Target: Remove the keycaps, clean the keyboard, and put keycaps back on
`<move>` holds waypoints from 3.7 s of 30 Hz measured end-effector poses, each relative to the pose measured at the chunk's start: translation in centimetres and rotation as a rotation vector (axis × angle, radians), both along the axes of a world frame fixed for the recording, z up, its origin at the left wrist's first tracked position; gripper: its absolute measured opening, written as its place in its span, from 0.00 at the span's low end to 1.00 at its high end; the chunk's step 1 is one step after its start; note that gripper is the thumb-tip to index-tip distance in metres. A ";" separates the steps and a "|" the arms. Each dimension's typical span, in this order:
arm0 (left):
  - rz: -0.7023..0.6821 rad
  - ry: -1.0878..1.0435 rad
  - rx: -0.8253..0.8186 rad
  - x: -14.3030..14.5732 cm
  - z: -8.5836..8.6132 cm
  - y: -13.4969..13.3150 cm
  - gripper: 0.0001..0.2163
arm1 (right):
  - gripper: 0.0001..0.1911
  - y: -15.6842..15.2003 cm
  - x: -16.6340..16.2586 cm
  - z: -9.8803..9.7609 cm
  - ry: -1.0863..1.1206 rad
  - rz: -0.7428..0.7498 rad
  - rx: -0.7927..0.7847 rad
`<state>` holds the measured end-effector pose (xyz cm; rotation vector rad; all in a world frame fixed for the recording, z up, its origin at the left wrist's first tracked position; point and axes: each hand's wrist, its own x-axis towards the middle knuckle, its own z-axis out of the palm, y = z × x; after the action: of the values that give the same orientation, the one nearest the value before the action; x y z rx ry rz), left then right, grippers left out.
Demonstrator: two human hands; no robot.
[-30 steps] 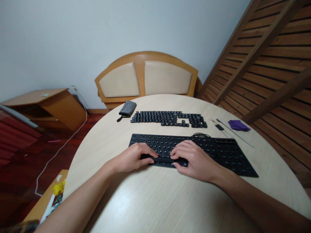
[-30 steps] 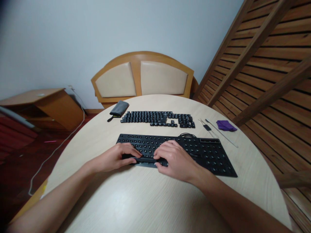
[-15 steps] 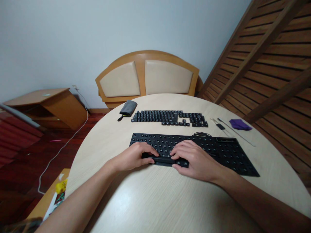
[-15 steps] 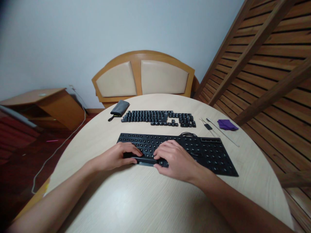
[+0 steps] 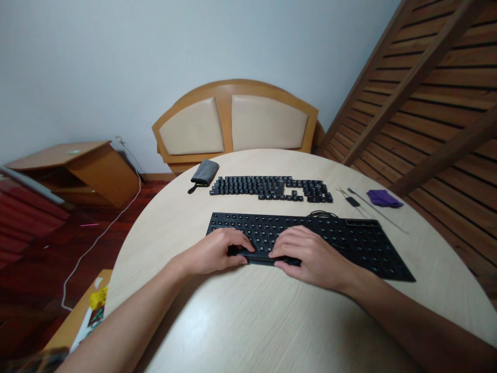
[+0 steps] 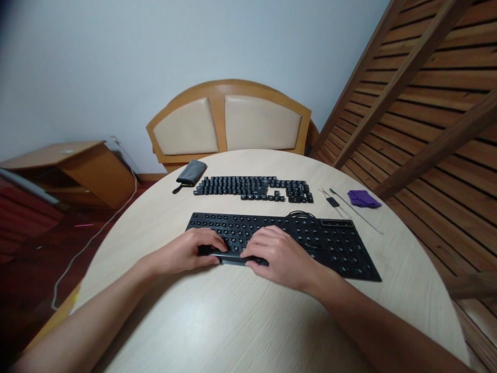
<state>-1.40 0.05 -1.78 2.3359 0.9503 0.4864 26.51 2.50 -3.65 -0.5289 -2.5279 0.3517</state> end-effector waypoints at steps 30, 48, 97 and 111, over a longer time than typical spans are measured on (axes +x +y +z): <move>0.027 0.147 0.020 -1.8 1.3 0.2 0.05 | 0.06 0.1 0.2 -0.2 -0.036 0.030 -0.022; 0.036 0.137 0.006 -1.6 1.7 -0.1 0.04 | 0.06 0.1 0.1 -0.2 -0.013 0.036 -0.026; 0.056 0.244 0.059 -1.4 2.0 -0.2 0.07 | 0.16 1.3 1.3 0.2 -0.034 0.097 -0.084; 0.109 0.258 0.169 -1.3 1.8 -0.2 0.15 | 0.12 1.4 1.6 0.0 -0.048 0.158 -0.124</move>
<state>-2.72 -0.12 0.06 2.5533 1.2021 0.3223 28.07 3.95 -3.63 -0.3886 -2.6135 0.5628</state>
